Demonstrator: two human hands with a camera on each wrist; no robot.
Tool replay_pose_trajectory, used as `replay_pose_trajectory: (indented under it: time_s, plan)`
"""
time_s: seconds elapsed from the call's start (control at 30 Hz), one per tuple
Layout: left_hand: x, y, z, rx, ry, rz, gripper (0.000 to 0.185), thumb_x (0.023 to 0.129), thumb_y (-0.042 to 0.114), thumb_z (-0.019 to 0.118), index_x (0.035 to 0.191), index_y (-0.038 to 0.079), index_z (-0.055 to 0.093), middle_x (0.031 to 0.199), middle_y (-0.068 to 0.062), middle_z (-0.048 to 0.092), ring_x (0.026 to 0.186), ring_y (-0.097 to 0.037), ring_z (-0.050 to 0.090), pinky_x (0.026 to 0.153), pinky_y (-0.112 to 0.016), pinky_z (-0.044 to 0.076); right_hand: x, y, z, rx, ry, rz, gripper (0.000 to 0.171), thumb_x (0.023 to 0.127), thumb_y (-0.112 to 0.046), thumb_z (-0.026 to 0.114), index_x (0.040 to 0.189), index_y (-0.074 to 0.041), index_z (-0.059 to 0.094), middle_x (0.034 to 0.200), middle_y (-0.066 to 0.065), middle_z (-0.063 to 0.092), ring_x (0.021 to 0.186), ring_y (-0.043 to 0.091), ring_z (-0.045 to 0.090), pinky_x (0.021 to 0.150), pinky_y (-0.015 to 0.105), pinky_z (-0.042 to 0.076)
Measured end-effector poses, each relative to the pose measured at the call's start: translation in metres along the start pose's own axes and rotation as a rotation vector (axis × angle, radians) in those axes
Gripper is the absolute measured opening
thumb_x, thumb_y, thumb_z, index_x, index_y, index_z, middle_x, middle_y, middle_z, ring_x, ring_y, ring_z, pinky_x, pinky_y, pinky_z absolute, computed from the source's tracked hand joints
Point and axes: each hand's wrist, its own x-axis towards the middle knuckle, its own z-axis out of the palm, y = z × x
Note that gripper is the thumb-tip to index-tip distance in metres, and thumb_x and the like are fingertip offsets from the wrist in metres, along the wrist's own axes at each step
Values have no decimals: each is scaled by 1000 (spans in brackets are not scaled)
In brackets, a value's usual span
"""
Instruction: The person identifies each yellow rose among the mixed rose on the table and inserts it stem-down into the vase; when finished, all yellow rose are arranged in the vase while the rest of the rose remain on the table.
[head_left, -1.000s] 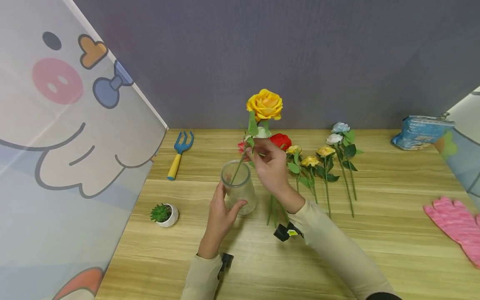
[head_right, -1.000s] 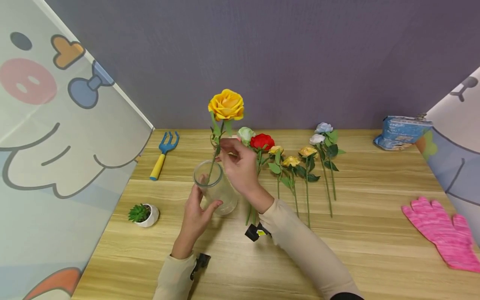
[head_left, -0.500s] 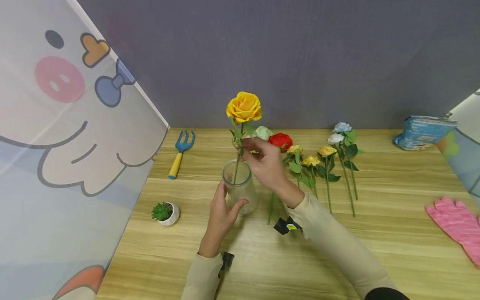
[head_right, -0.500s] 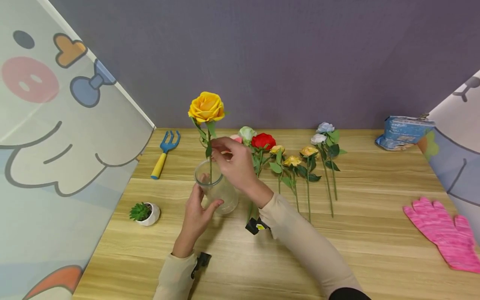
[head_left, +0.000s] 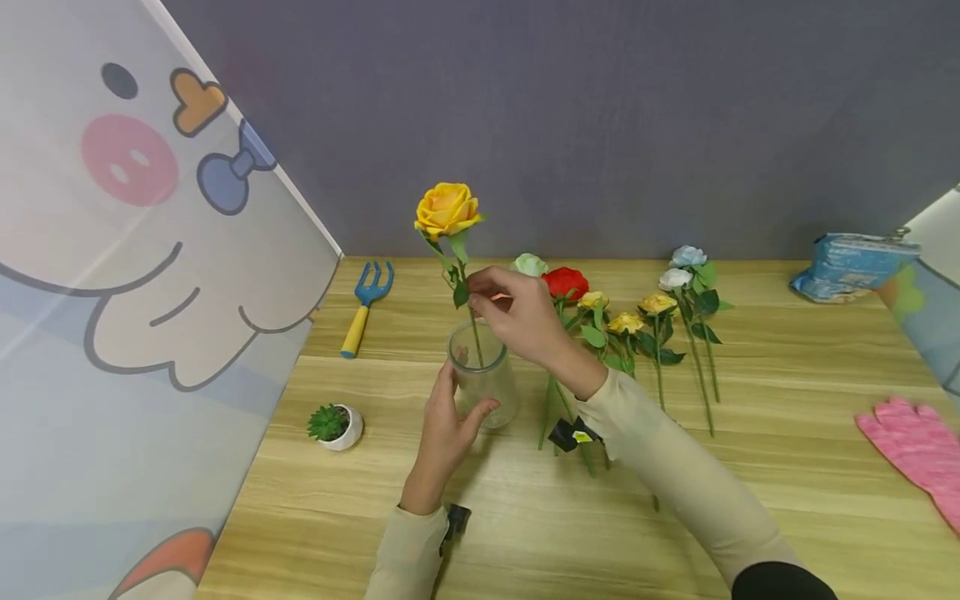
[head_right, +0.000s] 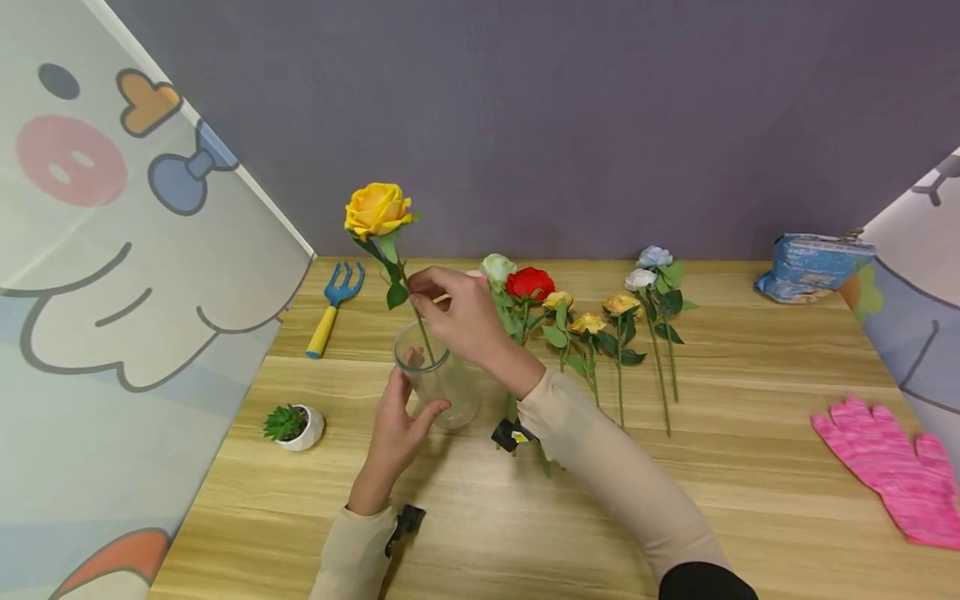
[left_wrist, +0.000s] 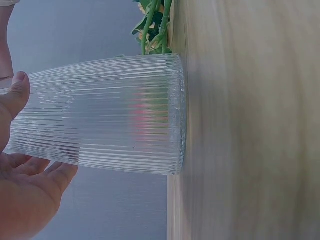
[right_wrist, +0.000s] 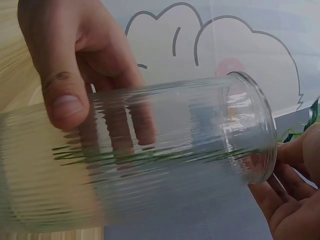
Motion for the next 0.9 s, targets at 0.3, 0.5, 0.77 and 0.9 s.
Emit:
replay_pose_trajectory:
  time_s: [0.3, 0.5, 0.77, 0.9]
  plan:
    - [2, 0, -1, -6, -10, 10, 91, 83, 4, 84, 153, -11, 29, 152, -33, 43, 140, -47, 46, 117, -55, 40, -5, 4, -2, -130, -77, -6, 15, 96, -3, 70, 109, 3, 76, 104, 15, 78, 94, 29, 75, 84, 43, 63]
    - [1, -1, -1, -5, 5, 14, 90, 81, 1, 85, 151, -14, 31, 150, -33, 45, 138, -46, 49, 116, -54, 41, -23, 14, -5, -167, -87, 40, 20, 96, -4, 68, 111, 5, 76, 108, 18, 77, 96, 33, 75, 85, 48, 63]
    - [1, -1, -2, 4, 12, 9, 87, 81, 1, 85, 149, -15, 33, 149, -34, 46, 135, -49, 51, 113, -57, 44, -54, 21, -26, -102, 64, 115, 17, 100, -1, 62, 110, 3, 76, 102, 16, 78, 90, 24, 75, 78, 33, 62]
    - [0, -1, -1, 0, 7, 2, 88, 81, 1, 85, 150, -15, 32, 150, -34, 45, 135, -48, 51, 114, -56, 43, -73, 29, -51, -56, 200, 125, 16, 98, 6, 60, 105, 10, 75, 94, 21, 77, 82, 5, 72, 73, 16, 58]
